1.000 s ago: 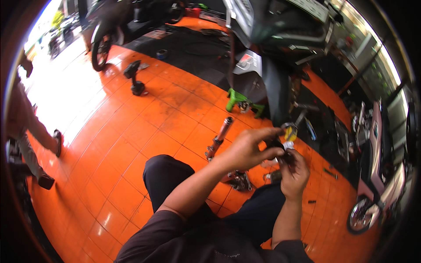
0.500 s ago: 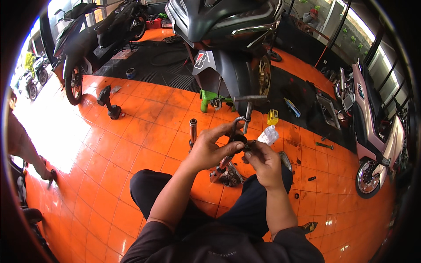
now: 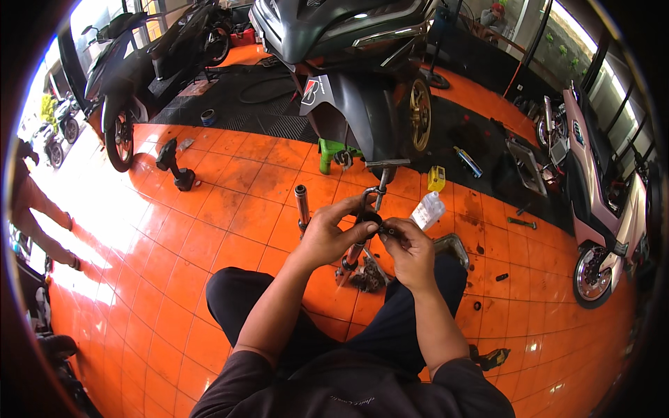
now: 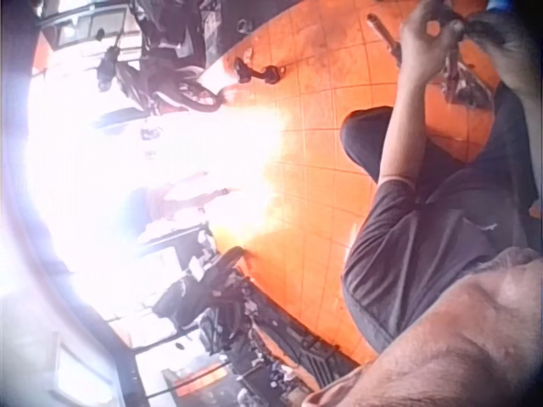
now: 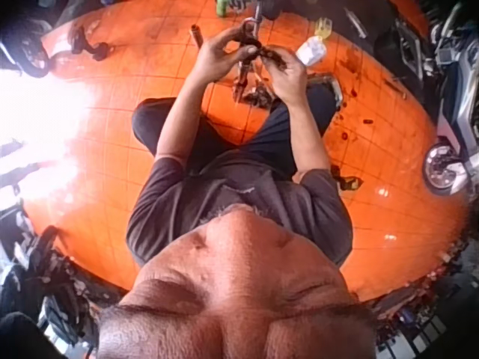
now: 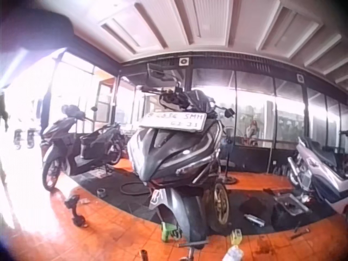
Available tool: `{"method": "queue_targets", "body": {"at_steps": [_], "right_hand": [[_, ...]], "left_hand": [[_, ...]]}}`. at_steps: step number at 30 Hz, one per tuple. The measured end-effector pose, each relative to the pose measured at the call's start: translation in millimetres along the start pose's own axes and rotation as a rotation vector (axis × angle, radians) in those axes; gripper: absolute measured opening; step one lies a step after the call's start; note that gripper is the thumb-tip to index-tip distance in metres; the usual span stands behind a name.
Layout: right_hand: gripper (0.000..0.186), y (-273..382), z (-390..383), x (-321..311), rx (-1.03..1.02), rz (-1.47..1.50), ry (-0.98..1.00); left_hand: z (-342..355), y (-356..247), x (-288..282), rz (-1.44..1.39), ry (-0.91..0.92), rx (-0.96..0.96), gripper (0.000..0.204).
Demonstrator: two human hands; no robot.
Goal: The person disassembles motorcycle fork components using an impact driver and hand tools, pours fluid from a container into a measuring cup, and then pours the fluid into the fork tube before reassembling internal spring and rod components.
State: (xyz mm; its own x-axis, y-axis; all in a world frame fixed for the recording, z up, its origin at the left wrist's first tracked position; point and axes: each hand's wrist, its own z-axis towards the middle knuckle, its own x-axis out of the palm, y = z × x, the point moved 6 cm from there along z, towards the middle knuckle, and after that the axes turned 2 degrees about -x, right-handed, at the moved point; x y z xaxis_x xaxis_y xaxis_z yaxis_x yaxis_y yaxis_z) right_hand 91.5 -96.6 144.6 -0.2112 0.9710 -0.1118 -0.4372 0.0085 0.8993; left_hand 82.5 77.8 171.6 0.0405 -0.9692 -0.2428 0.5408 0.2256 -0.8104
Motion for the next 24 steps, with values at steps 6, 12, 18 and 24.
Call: {"method": "queue_targets", "body": {"at_steps": [6,12,18,24], "right_hand": [[0.021,-0.8,0.8,3.6,-0.005,-0.035,0.010],[0.020,-3.5,-0.6,3.3,0.008,-0.042,0.014],[0.019,-15.3,-3.3,4.3,0.010,-0.038,0.012],[0.020,-26.9,-7.9,3.9,0.046,-0.035,-0.001]], "left_hand": [[-3.9,5.5,-1.2,0.028,-0.023,-0.038,0.052],[-6.5,8.1,2.1,-0.032,-0.023,-0.117,0.032],[-11.2,14.4,2.9,0.005,-0.012,-0.077,0.053],[-16.6,18.6,4.6,-0.067,-0.009,-0.218,0.035]]}}
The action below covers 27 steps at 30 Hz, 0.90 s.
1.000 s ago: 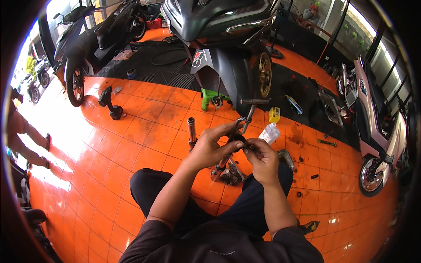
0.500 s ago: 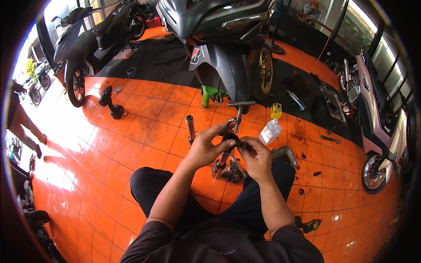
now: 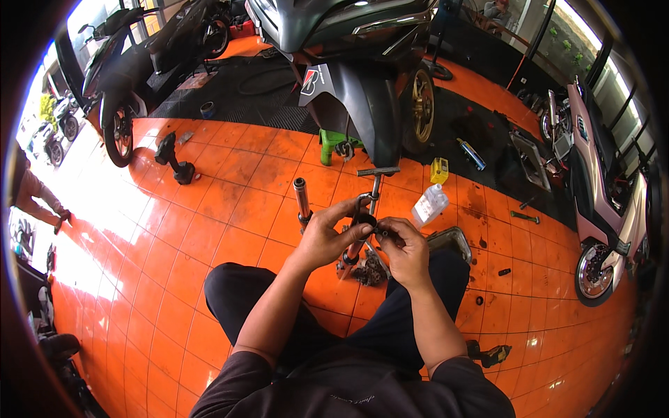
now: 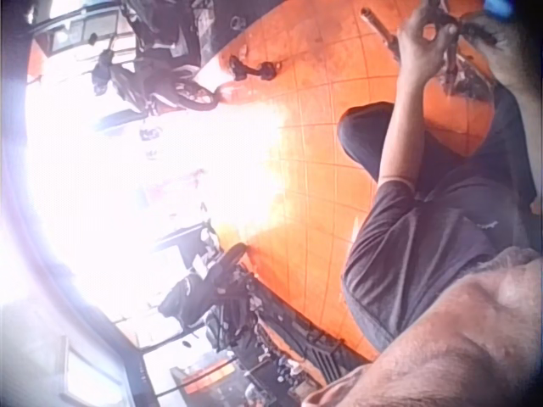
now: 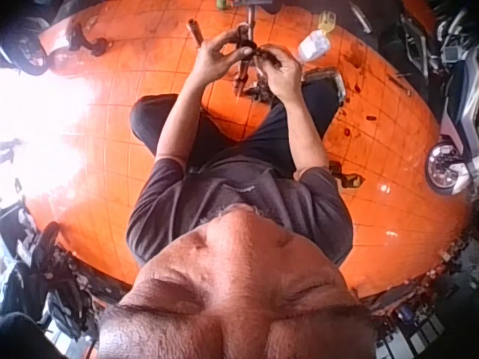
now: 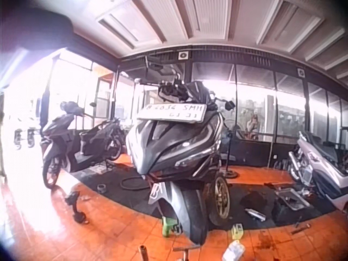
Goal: The person disassembles motorcycle fork components using an impact driver and hand tools, pours fluid from a container into a measuring cup, and then pours the fluid into the fork tube before reassembling internal spring and rod components.
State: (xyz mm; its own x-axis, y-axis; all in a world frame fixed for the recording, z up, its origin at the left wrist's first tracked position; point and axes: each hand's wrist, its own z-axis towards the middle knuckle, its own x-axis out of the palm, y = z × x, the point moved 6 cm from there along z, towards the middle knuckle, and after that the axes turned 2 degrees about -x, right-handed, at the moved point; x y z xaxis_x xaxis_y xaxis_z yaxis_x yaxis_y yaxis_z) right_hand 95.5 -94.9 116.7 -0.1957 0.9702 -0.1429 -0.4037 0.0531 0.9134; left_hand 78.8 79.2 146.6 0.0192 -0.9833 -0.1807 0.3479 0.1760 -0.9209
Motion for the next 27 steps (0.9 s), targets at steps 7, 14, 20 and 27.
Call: {"method": "queue_targets", "body": {"at_steps": [7,14,20,27], "right_hand": [[0.019,-5.8,-5.5,1.2,0.036,0.034,-0.006],[0.019,-8.0,-8.8,3.1,0.064,0.045,0.012],[0.019,-14.2,-10.8,2.5,0.055,-0.030,0.023],[0.019,-33.4,-17.0,4.5,0.134,-0.016,0.034]], "left_hand": [[-4.5,3.5,2.6,0.028,-0.003,-0.012,0.035],[-7.7,13.4,4.4,0.079,0.013,0.041,0.042],[-10.8,27.0,6.4,0.126,0.016,0.052,0.024],[-15.6,42.1,7.9,0.138,0.051,-0.010,0.049]]}}
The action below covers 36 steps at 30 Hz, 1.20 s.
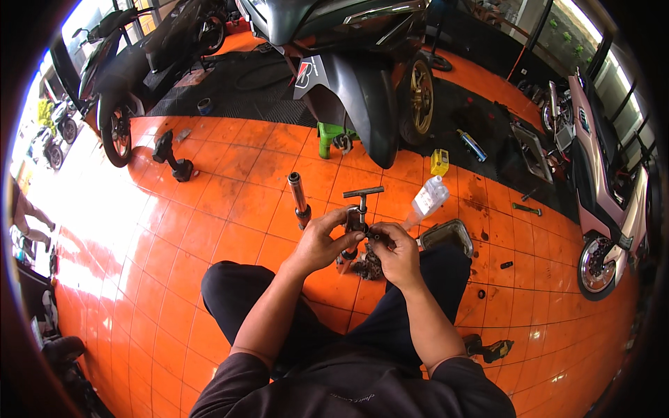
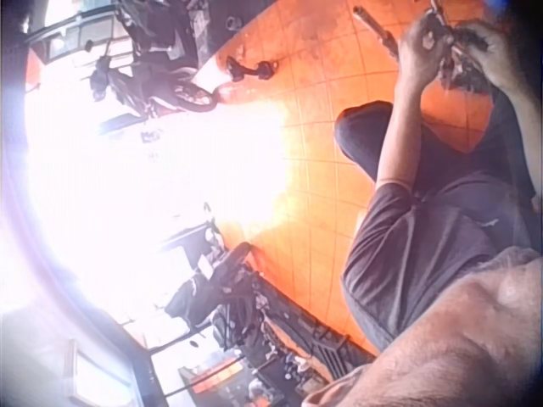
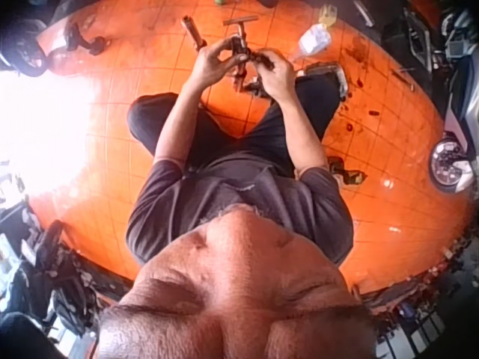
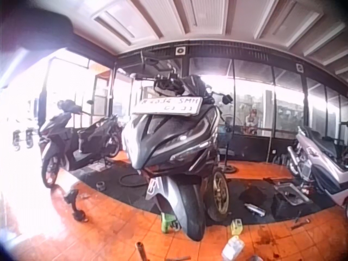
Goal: The person disassembles motorcycle fork components using an impact driver and hand tools, pours fluid from a container into a measuring cup, and then pours the fluid into the fork tube before reassembling internal spring and rod components.
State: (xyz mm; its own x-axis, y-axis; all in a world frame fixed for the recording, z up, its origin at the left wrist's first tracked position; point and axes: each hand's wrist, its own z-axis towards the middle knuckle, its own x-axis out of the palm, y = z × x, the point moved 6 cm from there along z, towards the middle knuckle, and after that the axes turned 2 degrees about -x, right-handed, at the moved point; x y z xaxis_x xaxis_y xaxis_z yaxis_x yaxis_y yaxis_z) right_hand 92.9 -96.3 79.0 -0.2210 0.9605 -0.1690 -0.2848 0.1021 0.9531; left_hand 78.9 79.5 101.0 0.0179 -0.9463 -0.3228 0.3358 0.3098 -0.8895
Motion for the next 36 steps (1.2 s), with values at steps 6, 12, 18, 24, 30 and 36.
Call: {"method": "queue_targets", "body": {"at_steps": [6,12,18,24,30,36], "right_hand": [[0.018,-2.2,-2.2,3.4,0.128,0.057,0.040],[0.017,-4.5,-5.4,6.3,0.196,0.158,0.059],[0.015,5.4,-5.6,5.4,0.184,0.146,0.035],[0.014,14.0,-4.5,4.2,0.232,0.078,0.046],[0.030,-5.2,-6.0,8.5,0.402,0.283,0.140],[0.050,-6.8,-8.5,-0.1,0.251,0.112,0.095]], "left_hand": [[-2.9,5.5,2.0,0.054,0.019,-0.060,0.053],[-5.9,7.1,1.1,0.088,0.016,-0.005,0.065],[-4.3,14.8,14.3,0.054,0.031,-0.026,0.067],[-1.9,38.7,32.6,-0.070,0.028,-0.087,0.054],[-7.9,50.7,34.7,-0.132,0.133,-0.247,0.046],[-8.6,47.8,38.5,-0.083,0.079,-0.061,0.044]]}}
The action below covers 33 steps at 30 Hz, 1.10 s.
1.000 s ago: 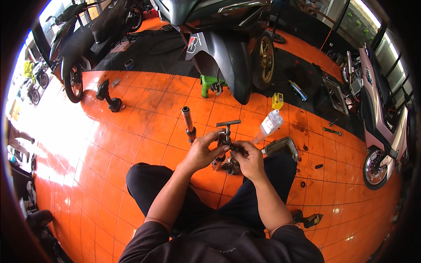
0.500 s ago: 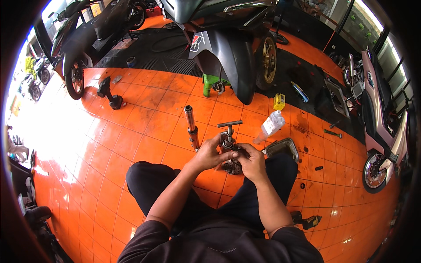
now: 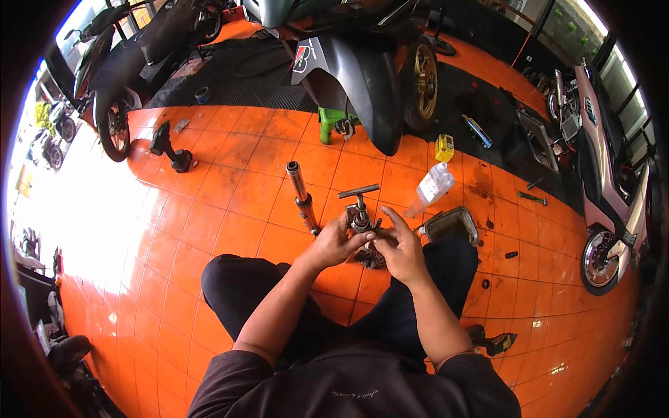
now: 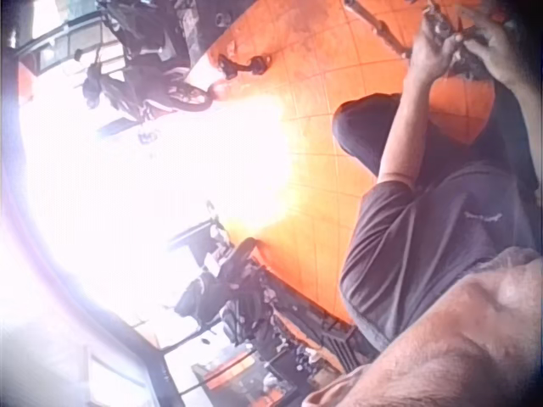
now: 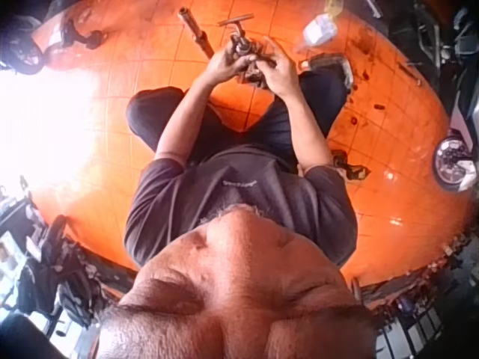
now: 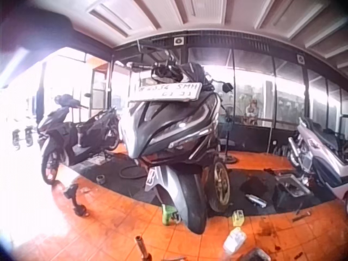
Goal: The person disassembles motorcycle fork components using an impact driver and hand tools, pours fluid from a container into a measuring cup, and then pours the fluid into the fork tube before reassembling internal spring and rod components.
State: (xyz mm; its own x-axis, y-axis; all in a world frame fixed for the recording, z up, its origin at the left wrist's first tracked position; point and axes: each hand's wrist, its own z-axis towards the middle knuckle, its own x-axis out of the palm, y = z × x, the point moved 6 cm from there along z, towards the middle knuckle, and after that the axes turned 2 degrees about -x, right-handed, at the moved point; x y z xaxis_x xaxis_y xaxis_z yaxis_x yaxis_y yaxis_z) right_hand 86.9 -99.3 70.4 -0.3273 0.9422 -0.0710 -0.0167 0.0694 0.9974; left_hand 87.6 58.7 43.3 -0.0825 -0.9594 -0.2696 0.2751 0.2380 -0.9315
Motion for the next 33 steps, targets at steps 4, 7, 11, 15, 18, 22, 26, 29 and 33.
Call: {"method": "queue_targets", "body": {"at_steps": [4,7,11,15,18,22,26,29,33], "right_hand": [[0.050,18.8,-10.0,-4.5,-0.240,-0.469,-0.038],[0.047,27.8,-16.5,-5.4,-0.539,-0.728,-0.082],[0.047,49.3,-12.9,-10.3,-0.614,-0.614,-0.106],[0.051,103.6,-4.8,-10.5,-0.760,-0.531,-0.157],[0.056,172.2,1.6,17.7,-1.023,-0.689,-0.008],[0.058,208.8,25.4,69.2,-0.915,-1.016,0.424],[0.053,188.9,68.0,94.7,-0.261,-1.522,0.743],[0.055,166.3,80.3,90.6,-0.125,-1.559,0.807],[0.049,164.4,74.4,92.0,-0.090,-1.510,0.835]], "left_hand": [[-4.0,7.4,-1.0,0.023,0.003,-0.012,0.044],[-2.2,-3.4,-1.7,0.025,-0.014,0.016,0.044],[-2.2,-0.2,-1.5,0.021,-0.014,0.013,0.044],[-3.1,2.0,1.7,-0.101,-0.010,-0.027,0.048],[-9.1,12.4,-1.0,-0.139,-0.008,-0.039,0.054],[-5.1,40.5,17.7,-0.239,0.051,-0.145,0.061],[3.0,60.9,30.6,-0.180,-0.081,-0.121,0.043],[4.1,60.4,31.2,-0.128,-0.129,-0.200,0.031],[1.8,56.3,32.0,-0.095,-0.130,-0.224,0.025]]}}
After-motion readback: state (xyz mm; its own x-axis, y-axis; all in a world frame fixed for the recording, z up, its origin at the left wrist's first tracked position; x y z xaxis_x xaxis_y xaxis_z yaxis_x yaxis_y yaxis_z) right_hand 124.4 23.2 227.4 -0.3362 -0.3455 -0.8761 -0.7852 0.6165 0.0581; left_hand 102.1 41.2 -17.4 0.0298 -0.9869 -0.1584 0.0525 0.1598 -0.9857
